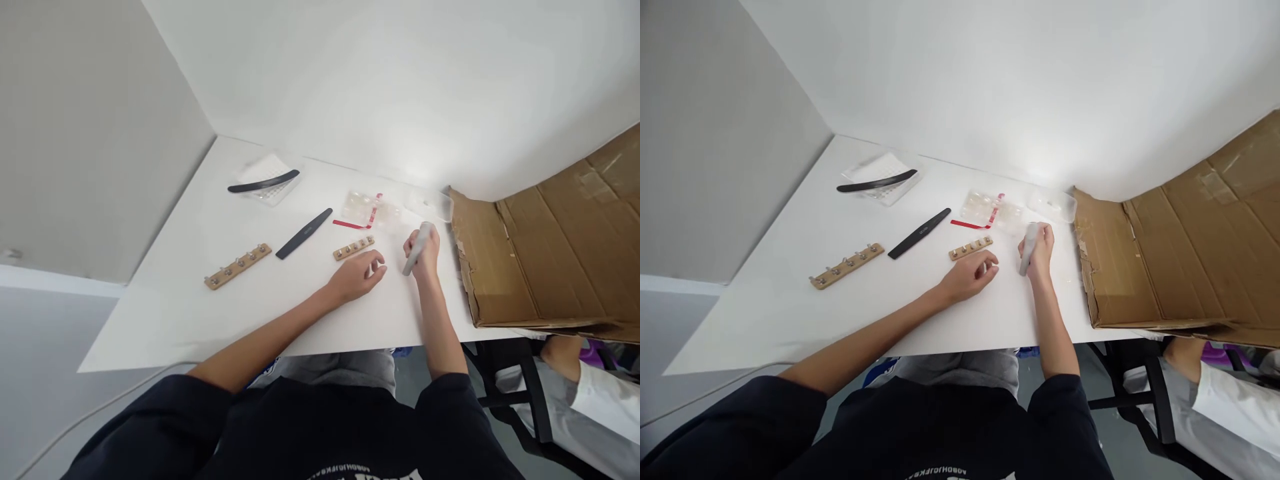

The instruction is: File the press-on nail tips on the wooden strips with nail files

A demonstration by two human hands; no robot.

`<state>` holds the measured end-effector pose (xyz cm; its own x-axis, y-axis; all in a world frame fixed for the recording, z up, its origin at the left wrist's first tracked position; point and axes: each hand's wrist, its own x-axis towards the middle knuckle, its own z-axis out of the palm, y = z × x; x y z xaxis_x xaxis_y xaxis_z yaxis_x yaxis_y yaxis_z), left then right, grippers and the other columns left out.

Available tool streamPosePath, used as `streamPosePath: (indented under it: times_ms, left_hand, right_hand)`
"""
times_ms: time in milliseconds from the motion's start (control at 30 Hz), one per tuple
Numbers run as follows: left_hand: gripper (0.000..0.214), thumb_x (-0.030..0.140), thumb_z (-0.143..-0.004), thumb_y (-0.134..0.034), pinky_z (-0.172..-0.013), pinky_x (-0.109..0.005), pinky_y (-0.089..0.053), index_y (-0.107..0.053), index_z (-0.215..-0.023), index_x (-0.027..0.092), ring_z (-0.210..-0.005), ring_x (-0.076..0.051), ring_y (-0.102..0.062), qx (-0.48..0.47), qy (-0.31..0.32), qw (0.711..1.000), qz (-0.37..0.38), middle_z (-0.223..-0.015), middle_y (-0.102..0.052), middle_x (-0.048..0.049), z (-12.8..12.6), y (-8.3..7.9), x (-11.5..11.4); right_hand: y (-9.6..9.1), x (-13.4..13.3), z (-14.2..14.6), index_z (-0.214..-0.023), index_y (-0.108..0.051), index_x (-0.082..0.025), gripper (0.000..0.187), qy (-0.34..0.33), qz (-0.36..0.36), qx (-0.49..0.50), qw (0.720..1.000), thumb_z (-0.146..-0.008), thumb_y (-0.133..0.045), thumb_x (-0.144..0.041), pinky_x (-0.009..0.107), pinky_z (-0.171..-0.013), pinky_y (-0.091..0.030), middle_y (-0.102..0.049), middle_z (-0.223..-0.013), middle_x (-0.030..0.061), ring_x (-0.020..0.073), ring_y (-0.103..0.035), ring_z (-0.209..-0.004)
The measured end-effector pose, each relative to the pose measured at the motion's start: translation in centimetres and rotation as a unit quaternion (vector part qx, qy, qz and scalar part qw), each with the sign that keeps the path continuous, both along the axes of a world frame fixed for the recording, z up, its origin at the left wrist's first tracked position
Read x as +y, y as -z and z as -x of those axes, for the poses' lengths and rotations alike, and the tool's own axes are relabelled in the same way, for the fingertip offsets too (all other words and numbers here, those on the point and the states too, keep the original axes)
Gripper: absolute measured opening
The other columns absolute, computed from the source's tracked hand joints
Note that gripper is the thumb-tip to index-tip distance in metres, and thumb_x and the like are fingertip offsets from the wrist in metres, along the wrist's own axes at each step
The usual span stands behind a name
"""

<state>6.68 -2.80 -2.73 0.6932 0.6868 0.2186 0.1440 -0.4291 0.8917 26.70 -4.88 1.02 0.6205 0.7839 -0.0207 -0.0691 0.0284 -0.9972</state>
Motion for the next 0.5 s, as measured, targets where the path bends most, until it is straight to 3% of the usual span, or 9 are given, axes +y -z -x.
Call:
streamPosePath:
  times_ms: [100,200,333,500]
  left_hand:
    - [0.03,0.05,-0.099,-0.06,-0.069,-0.033,-0.051,-0.056,-0.11,0.022,-0.072,-0.016,-0.065,-0.047,0.014,0.992,0.113,-0.104,-0.072,-0.0057,-2.2,-0.2,-1.1]
    - [0.035,0.052,-0.098,-0.063,-0.066,-0.033,-0.049,-0.051,-0.112,0.023,-0.072,-0.017,-0.065,-0.062,0.021,0.981,0.185,-0.105,-0.073,-0.0049,-3.7,-0.3,-1.5]
    - [0.027,0.047,-0.1,-0.059,-0.064,-0.033,-0.042,-0.046,-0.107,0.025,-0.063,-0.018,-0.059,-0.044,0.037,0.982,0.181,-0.071,-0.065,0.0038,-3.7,-0.2,-1.6]
    - [0.019,0.041,-0.101,-0.055,-0.059,-0.03,-0.036,-0.043,-0.1,0.026,-0.054,-0.016,-0.05,-0.046,0.018,0.976,0.21,-0.059,-0.052,0.0088,-2.4,-0.5,-1.7]
  right_hand:
    - [-0.7,0.1,0.7,-0.085,-0.044,-0.028,0.05,-0.045,-0.028,0.145,0.988,-0.086,-0.073,-0.068,0.024,-0.038,-0.024,-0.035,-0.058,-0.0133,0.0081,-0.031,-0.04]
    - [0.0,0.1,1.8,-0.079,-0.043,-0.026,0.054,-0.019,-0.004,0.198,0.98,-0.082,-0.078,-0.067,0.022,-0.039,-0.031,-0.037,-0.06,-0.0129,0.006,-0.033,-0.041]
    - [2.1,-0.1,2.3,-0.076,-0.044,-0.025,0.055,0.013,0.031,0.155,0.987,-0.081,-0.078,-0.068,0.022,-0.044,-0.041,-0.047,-0.066,-0.0098,0.0075,-0.048,-0.05]
    - [3.3,-0.2,-0.2,-0.086,-0.052,-0.025,0.042,0.032,-0.035,0.025,0.999,-0.08,-0.084,-0.053,0.018,-0.05,-0.046,-0.055,-0.073,-0.0087,0.008,-0.056,-0.062]
